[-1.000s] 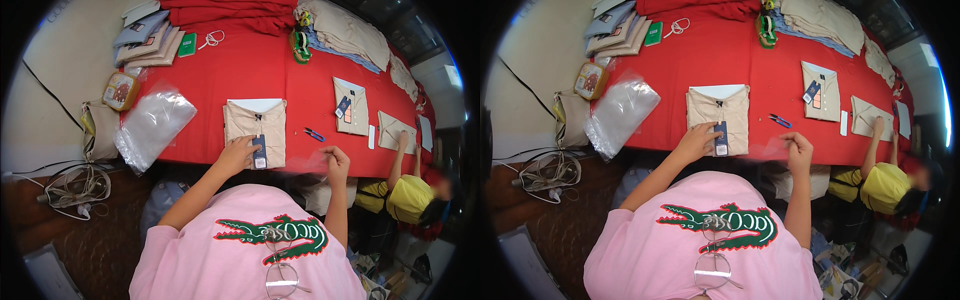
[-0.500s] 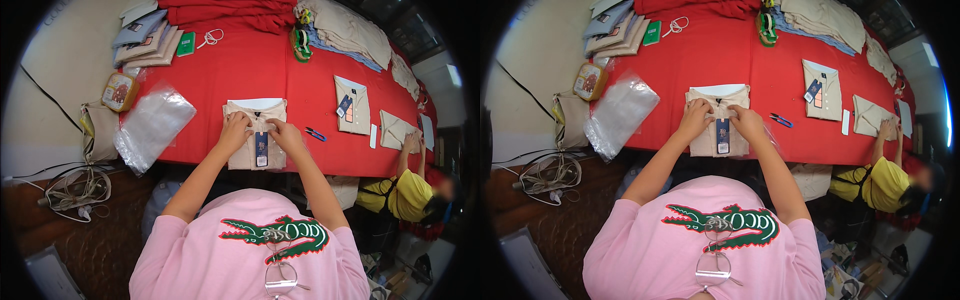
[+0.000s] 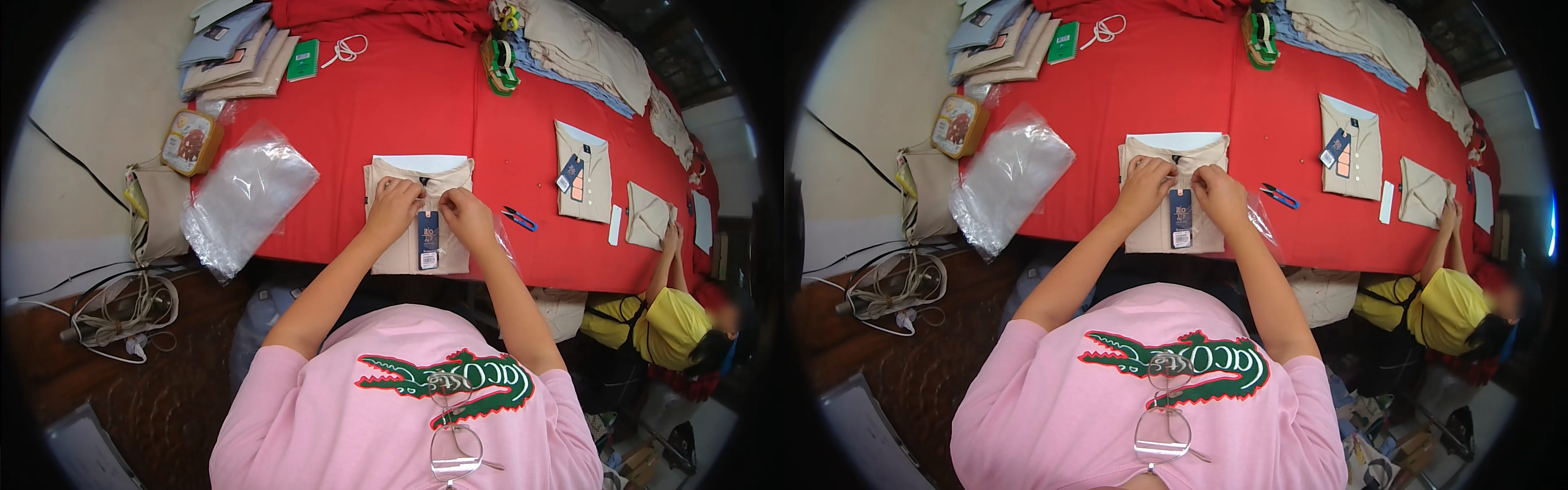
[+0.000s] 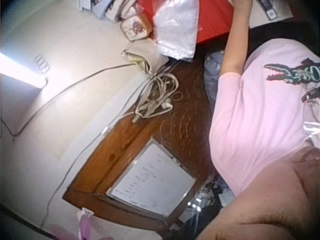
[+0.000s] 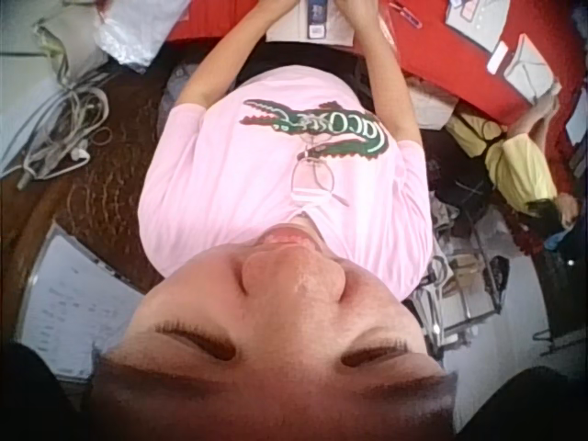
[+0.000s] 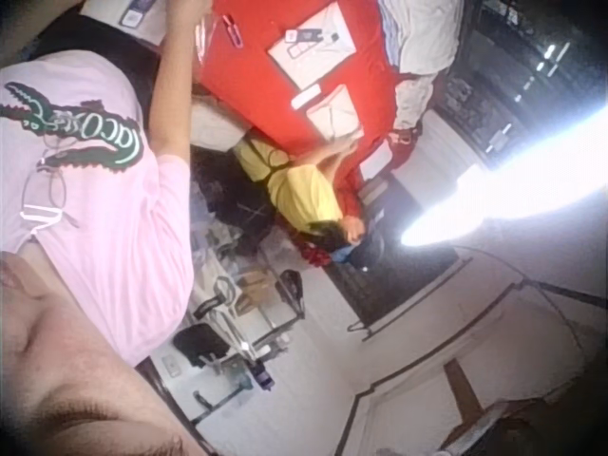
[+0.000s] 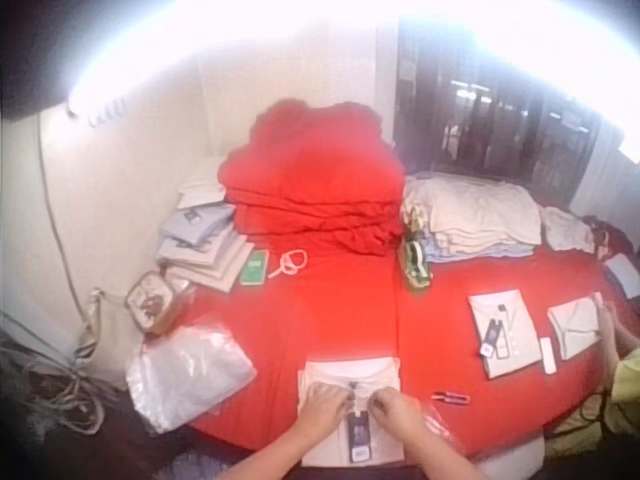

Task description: The person places folded shirts into clear plastic bags, smooths the bags to remove air, and seals them. The person handles both blue and tan shirts, repeating the process for each garment.

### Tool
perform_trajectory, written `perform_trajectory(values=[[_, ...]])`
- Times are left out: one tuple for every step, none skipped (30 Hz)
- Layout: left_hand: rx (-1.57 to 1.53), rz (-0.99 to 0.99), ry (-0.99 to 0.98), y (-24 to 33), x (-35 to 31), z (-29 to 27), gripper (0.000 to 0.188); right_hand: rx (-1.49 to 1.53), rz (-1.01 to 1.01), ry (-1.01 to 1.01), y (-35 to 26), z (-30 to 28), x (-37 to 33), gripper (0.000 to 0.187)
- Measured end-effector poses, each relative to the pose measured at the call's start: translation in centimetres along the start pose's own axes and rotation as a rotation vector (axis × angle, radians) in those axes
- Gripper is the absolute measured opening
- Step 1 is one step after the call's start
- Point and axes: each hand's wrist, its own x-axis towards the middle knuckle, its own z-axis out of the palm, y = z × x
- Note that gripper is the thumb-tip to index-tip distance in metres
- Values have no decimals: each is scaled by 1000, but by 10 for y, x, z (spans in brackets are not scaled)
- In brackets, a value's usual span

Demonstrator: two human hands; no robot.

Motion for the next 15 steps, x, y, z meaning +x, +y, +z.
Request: perform_trajectory(values=[[-6,-6,12,-2,-1,3,14,-37,7,-34,0,0,-4,13],[-11,-12,23,-4,-3,5,15,-73,13,-67,0,0,-8,13],[-15,-13,28,-6,-3,8,14,-110,22,-98,0,-1,-12,14],[-19,-15,34,-8,-4,11,14,-91,25,-90,0,0,-15,14],[-23,-17,39,-10,-5,13,13,-72,28,-83,0,0,-18,15],[5,-9,59,-7,-4,13,13,-55,34,-74,2,0,-21,16],[33,-1,79,-4,-3,13,12,-22,46,-87,4,-1,-24,19],[61,6,100,-1,-3,12,12,12,58,-100,6,-3,-27,22],[89,7,78,0,-5,11,13,48,66,-116,5,-4,-29,25],[118,7,57,0,-7,9,14,-43,34,-130,2,-4,-33,28],[147,7,35,0,-10,7,16,-135,1,-145,0,-4,-39,32],[127,4,11,-3,-14,7,20,-227,-31,-158,-4,-4,-42,35],[108,1,-12,-6,-19,7,25,-253,-35,-176,-4,-1,-45,37],[90,-4,-36,-9,-23,7,30,-280,-39,-194,-5,2,-47,39],[100,19,-51,-6,-25,5,34,-308,-39,-208,-5,4,-49,41]])
